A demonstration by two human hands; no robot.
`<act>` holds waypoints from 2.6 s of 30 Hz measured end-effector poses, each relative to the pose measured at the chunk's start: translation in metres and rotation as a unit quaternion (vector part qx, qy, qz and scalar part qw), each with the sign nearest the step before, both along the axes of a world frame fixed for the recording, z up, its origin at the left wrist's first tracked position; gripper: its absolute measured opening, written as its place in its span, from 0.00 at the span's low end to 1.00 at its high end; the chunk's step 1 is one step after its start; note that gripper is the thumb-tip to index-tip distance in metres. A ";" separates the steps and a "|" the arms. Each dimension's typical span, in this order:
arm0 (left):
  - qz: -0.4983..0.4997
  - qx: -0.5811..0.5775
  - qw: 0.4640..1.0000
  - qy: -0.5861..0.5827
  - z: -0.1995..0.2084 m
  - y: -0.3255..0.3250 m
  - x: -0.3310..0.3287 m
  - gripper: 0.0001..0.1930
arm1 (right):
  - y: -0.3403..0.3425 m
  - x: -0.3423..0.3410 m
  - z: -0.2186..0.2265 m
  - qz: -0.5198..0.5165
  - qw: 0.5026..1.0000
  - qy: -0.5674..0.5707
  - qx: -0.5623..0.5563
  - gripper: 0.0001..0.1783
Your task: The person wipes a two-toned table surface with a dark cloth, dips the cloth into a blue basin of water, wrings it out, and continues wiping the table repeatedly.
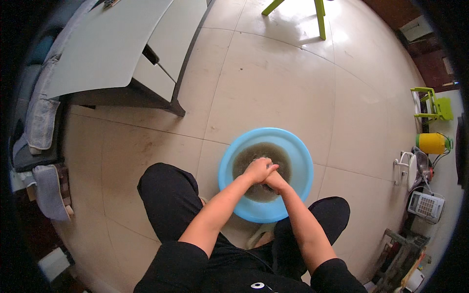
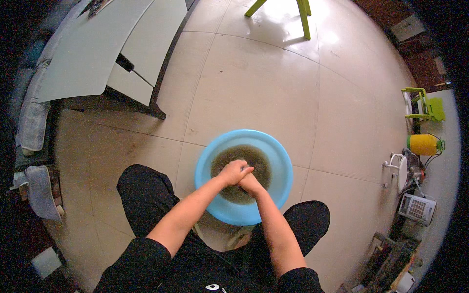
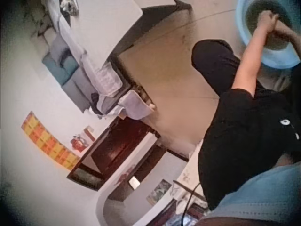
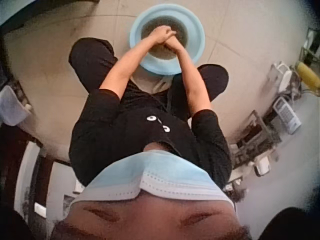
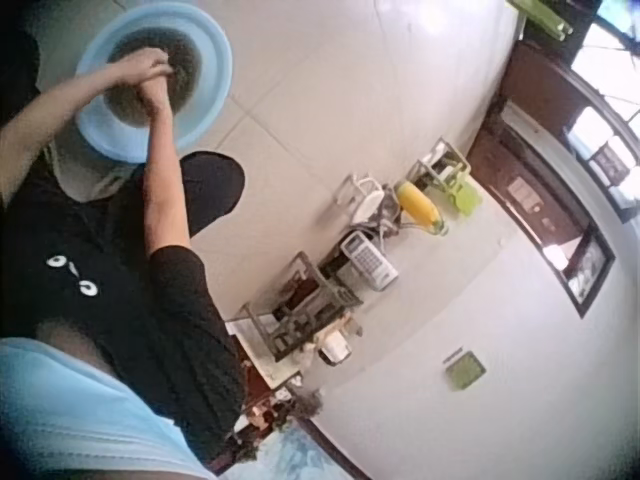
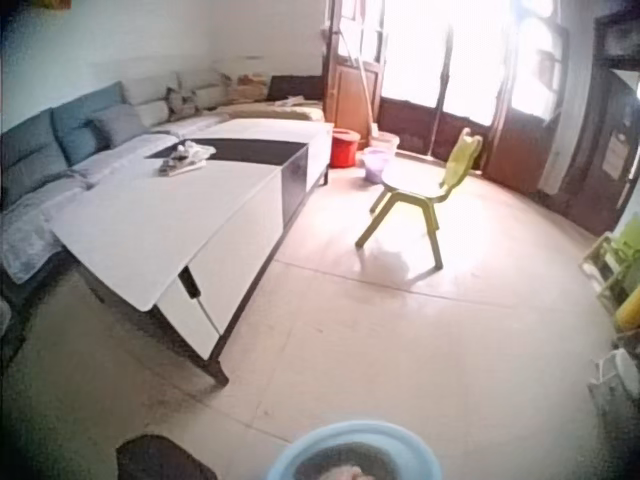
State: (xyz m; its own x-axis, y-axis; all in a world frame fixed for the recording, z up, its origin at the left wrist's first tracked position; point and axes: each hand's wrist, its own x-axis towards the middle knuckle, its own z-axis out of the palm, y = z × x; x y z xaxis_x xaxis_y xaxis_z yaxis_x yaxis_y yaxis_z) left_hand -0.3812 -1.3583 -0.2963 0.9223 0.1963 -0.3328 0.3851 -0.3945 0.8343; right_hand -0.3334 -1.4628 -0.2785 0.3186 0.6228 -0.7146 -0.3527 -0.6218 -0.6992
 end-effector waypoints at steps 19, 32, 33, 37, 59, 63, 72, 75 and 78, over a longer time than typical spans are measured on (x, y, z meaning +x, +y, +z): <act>0.288 -0.250 0.917 -0.120 -0.022 -0.010 0.009 0.21 | 0.008 -0.024 -0.011 -0.026 0.925 -0.372 -0.074 0.37; 0.222 -0.030 0.972 0.067 -0.013 0.000 -0.010 0.24 | 0.021 -0.024 0.001 0.157 0.928 -0.315 -0.123 0.16; 0.220 -0.031 0.973 0.058 -0.014 -0.001 -0.010 0.24 | 0.020 -0.026 -0.001 0.152 0.927 -0.316 -0.133 0.16; 0.152 -0.030 0.986 0.056 0.025 0.006 0.004 0.20 | 0.017 -0.029 0.013 0.056 0.924 -0.353 -0.135 0.19; -0.090 -0.148 0.984 -0.046 0.223 0.050 -0.003 0.21 | -0.007 0.061 0.251 -0.121 0.964 -0.157 0.179 0.16; 0.000 -0.203 0.971 -0.126 0.310 0.049 0.009 0.20 | 0.003 0.050 0.343 -0.049 0.912 -0.394 0.102 0.14; 0.018 0.051 0.983 -0.176 0.571 0.032 0.021 0.20 | -0.014 0.066 0.608 -0.060 0.895 -0.437 0.062 0.14; 0.044 0.129 0.983 -0.125 0.627 0.060 -0.004 0.19 | -0.005 0.072 0.653 0.017 0.883 -0.453 0.119 0.17; 0.112 0.111 0.975 -0.158 0.638 0.092 -0.018 0.13 | 0.012 0.076 0.683 0.063 0.871 -0.473 0.116 0.16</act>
State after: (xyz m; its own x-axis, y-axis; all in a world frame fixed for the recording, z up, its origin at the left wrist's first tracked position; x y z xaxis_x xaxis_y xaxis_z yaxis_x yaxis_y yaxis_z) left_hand -0.3994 -1.2663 0.3414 0.8975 0.4397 0.0333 0.2208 -0.5135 0.8292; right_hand -0.2574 -1.4511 0.4041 0.6148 0.7884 -0.0192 0.5107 -0.4165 -0.7521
